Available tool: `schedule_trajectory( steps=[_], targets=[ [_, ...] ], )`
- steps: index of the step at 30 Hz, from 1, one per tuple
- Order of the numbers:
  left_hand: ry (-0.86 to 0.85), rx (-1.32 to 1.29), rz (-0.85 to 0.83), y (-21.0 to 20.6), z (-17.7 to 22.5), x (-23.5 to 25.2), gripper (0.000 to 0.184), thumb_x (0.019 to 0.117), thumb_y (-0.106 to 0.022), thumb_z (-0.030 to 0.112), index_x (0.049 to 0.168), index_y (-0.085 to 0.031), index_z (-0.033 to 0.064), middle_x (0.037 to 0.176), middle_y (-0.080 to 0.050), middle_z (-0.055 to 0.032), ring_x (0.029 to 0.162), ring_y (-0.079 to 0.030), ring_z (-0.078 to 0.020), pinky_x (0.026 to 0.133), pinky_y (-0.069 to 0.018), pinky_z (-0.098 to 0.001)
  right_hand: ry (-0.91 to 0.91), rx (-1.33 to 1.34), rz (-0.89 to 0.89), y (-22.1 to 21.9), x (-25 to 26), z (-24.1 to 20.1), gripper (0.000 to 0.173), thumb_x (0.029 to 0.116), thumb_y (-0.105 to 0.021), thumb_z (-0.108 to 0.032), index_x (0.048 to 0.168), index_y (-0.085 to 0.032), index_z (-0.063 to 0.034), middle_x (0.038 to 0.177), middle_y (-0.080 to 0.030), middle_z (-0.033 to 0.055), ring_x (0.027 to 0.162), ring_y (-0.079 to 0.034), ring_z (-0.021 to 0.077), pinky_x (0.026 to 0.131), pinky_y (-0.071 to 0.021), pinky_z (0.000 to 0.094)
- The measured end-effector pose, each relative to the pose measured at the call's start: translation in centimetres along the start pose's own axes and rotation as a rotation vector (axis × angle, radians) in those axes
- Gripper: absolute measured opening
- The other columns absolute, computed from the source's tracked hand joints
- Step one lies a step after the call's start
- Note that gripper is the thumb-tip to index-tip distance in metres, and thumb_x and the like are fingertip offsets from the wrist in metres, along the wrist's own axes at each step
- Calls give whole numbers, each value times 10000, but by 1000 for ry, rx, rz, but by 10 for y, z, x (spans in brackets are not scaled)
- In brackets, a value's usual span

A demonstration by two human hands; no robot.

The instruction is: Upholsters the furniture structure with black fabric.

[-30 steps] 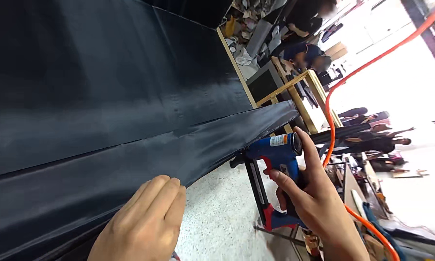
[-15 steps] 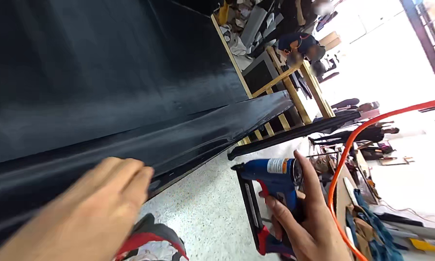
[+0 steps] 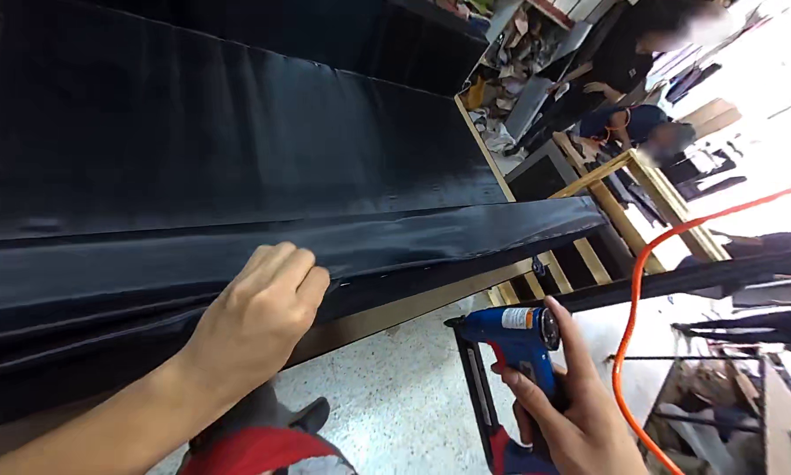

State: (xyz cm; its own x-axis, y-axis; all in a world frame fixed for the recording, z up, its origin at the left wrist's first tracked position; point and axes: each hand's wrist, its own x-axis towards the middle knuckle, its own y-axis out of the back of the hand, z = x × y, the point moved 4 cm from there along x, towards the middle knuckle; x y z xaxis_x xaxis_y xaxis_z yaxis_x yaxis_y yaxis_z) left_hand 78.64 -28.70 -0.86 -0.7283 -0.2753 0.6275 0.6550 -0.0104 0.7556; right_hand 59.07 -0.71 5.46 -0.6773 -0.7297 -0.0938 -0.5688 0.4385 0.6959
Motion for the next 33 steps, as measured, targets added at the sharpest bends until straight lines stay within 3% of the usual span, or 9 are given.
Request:
schedule_trajectory(
  steps=[4,9,14,17,19,21,24,26,33],
  targets=[
    [92,-22,-45,-2,-15,24,141,953,-545,-78,990,-676,-45,882,-585,-179,853,-599,-376,772,-514,-494,19,0,55,8,2,-27,829,999,-661,-259,1638,-139,-347,945,-743,65,516,-648,227,420,-586,390],
    [8,-84,-26,-1,-5,7,199,989,-513,-22,1011,-710,-38,1042,-672,-183,1001,-651,-357,844,-560,-470,17,19,123,20,15,-51,834,988,-680,-283,1631,-155,-356,986,-741,99,500,-637,250,409,-577,377],
    [67,-143,-63,-7,-7,-4,204,926,-543,-45,1016,-727,-37,856,-621,-142,790,-614,-318,706,-526,-439,-41,51,136,16,34,-56,805,984,-666,-253,1617,-191,-402,989,-743,106,491,-632,262,409,-570,375],
    [103,-98,-119,-8,-9,2,193,936,-551,18,989,-729,-35,829,-614,-130,768,-622,-306,663,-532,-417,-70,45,136,11,41,-61,802,982,-677,-263,1617,-207,-394,997,-748,110,497,-635,263,417,-570,371],
    [128,-100,-140,-8,-12,7,196,953,-559,91,886,-717,-4,774,-587,-102,734,-607,-281,629,-513,-395,-95,41,135,7,46,-62,806,978,-683,-260,1617,-212,-404,995,-746,117,503,-641,267,428,-579,378],
    [120,-171,-73,-6,-11,10,196,958,-567,28,804,-682,-10,746,-559,-110,715,-585,-287,638,-500,-410,-118,31,136,5,54,-62,810,976,-685,-249,1614,-214,-414,989,-743,119,495,-635,263,429,-577,378],
    [85,-262,74,-6,-9,3,197,959,-515,-24,865,-689,-24,766,-565,-109,710,-571,-281,646,-498,-400,-150,-8,136,6,70,-61,822,972,-696,-253,1611,-212,-433,923,-728,126,470,-620,263,423,-578,389],
    [49,-275,56,-6,-8,0,202,963,-498,-33,926,-696,-36,793,-577,-116,726,-575,-284,663,-506,-400,-175,-30,123,6,77,-60,817,982,-682,-257,1613,-201,-450,903,-719,125,467,-614,256,431,-578,385],
    [-125,-194,-60,-6,-6,6,272,993,-426,-51,766,-572,-21,740,-512,-120,677,-524,-283,604,-433,-392,-211,-130,141,0,90,-66,839,988,-674,-262,1616,-160,-481,879,-716,101,456,-604,245,430,-574,386]
  ],
)
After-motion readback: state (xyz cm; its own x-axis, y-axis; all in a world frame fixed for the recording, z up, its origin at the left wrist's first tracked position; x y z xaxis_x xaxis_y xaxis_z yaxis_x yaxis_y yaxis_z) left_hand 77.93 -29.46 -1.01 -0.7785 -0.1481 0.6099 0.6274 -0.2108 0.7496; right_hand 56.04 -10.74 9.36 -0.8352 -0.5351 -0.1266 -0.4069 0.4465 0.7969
